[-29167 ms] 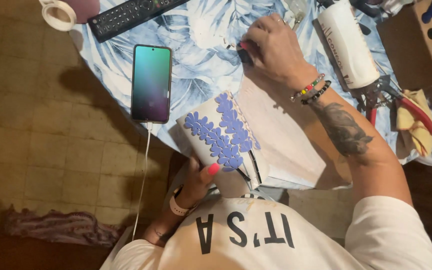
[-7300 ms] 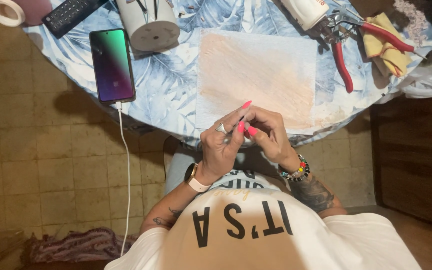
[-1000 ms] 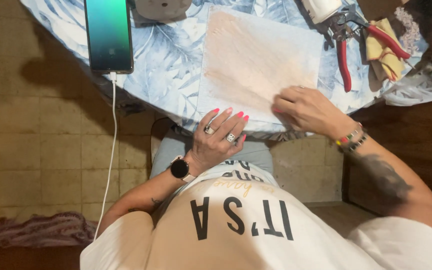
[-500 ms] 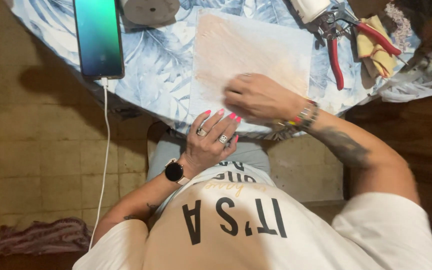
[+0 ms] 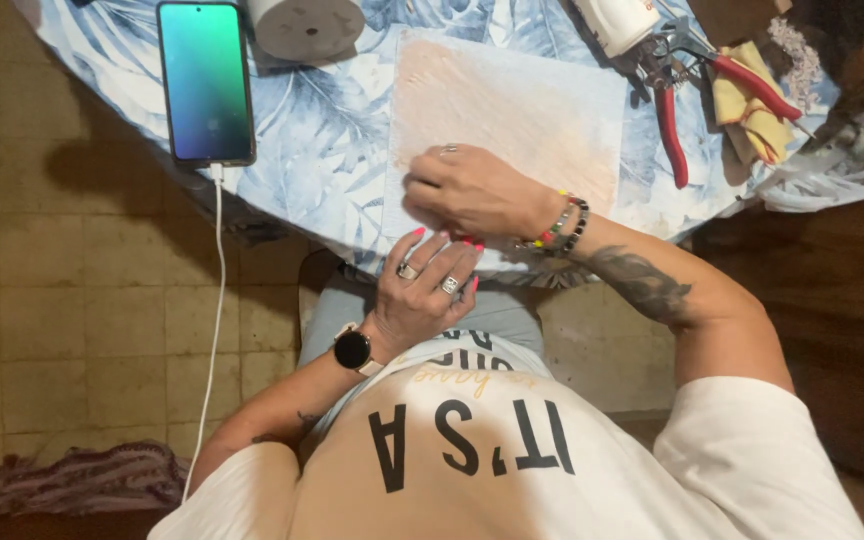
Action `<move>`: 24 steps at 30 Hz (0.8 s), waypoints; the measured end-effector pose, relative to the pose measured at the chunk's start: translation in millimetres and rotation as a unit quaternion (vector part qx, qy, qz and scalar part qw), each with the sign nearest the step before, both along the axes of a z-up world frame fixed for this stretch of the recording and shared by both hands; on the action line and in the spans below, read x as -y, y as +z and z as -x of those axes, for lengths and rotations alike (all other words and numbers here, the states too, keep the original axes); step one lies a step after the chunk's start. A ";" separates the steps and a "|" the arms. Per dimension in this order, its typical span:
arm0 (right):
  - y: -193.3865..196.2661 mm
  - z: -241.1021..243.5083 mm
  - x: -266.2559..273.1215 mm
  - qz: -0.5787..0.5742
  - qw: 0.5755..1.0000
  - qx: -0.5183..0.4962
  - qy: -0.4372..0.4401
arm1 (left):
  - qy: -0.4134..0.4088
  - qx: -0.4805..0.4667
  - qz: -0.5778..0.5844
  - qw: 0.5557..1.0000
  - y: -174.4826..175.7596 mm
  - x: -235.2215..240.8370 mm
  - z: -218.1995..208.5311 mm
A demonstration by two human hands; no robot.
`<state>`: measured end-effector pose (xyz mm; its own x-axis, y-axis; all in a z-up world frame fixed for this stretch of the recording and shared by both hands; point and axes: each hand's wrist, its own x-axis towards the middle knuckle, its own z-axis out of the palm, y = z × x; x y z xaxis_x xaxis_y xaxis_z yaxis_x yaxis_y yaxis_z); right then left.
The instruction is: Decorating a white tumbler with purple floral cutouts using adhesive and a small applicator tool
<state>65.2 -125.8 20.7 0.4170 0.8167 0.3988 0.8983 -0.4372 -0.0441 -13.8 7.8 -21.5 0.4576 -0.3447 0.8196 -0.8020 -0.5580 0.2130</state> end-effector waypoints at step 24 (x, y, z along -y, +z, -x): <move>52.7 68.3 -4.6 -0.449 0.838 -0.204 -0.234 | -0.101 -0.222 0.264 0.933 101.2 10.1 -12.0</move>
<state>-3.1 -121.2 73.4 0.8593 -0.0281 0.5108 0.4672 -0.3634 -0.8060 -1.8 -2.3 79.7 0.7622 -0.0625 0.6444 -0.6464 -0.1275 0.7522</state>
